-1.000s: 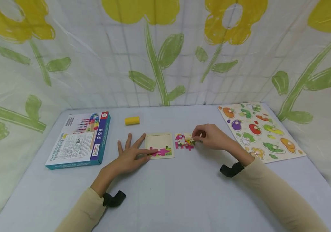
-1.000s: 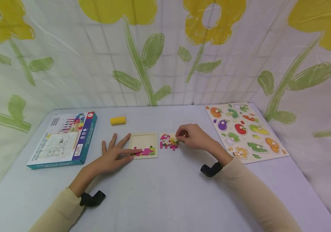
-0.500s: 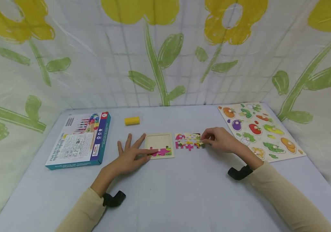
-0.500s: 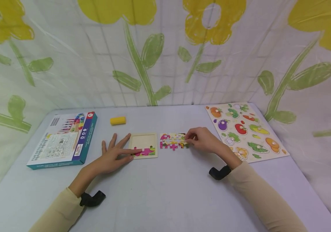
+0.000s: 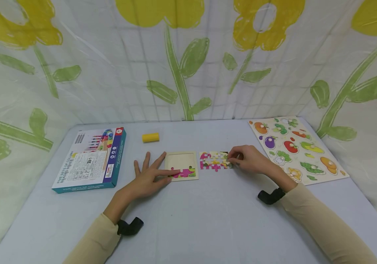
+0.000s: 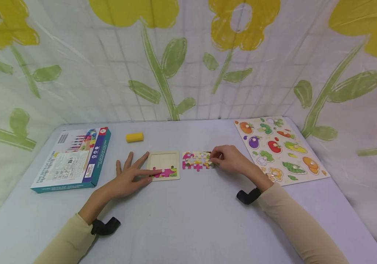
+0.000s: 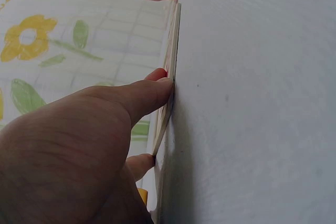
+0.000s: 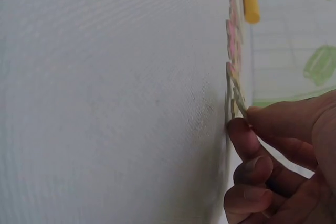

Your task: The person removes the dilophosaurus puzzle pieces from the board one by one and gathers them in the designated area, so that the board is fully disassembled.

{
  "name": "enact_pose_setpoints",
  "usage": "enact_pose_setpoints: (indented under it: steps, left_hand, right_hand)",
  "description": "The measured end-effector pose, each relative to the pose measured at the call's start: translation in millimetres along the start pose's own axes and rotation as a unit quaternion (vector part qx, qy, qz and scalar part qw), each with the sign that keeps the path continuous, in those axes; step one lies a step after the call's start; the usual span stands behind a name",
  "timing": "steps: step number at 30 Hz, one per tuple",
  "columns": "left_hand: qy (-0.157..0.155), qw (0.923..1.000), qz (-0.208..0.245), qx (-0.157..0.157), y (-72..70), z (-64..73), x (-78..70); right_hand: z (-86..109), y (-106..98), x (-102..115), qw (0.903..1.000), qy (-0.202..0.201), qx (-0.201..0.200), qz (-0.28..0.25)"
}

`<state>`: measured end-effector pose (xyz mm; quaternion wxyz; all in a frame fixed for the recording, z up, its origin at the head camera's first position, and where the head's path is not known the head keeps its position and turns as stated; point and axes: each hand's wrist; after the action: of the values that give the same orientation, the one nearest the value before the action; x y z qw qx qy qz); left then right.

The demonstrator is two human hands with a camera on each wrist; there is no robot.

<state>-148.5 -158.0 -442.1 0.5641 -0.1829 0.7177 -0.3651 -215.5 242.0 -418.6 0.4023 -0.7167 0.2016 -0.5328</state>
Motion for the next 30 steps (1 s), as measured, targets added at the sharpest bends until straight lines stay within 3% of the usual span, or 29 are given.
enact_pose_setpoints:
  steps: [8,30]
  left_hand:
    - [-0.024,0.9987,-0.04,0.017,-3.9,-0.4,-9.3]
    - [-0.025,0.9987,-0.041,0.016,-3.6,0.3,-8.8]
  right_hand:
    - [-0.4,1.7,-0.5,1.0,0.005,-0.001,-0.002]
    - [-2.1,4.7,-2.9,1.0,0.001,0.002,-0.004]
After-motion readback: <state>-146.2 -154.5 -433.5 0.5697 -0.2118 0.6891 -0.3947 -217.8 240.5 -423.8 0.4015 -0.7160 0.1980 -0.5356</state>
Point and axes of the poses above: each hand's wrist, its own z-axis away from the middle knuckle, its own y-axis out of the palm, x = y × z, and after that the axes turned 12 degrees about -x, right-handed
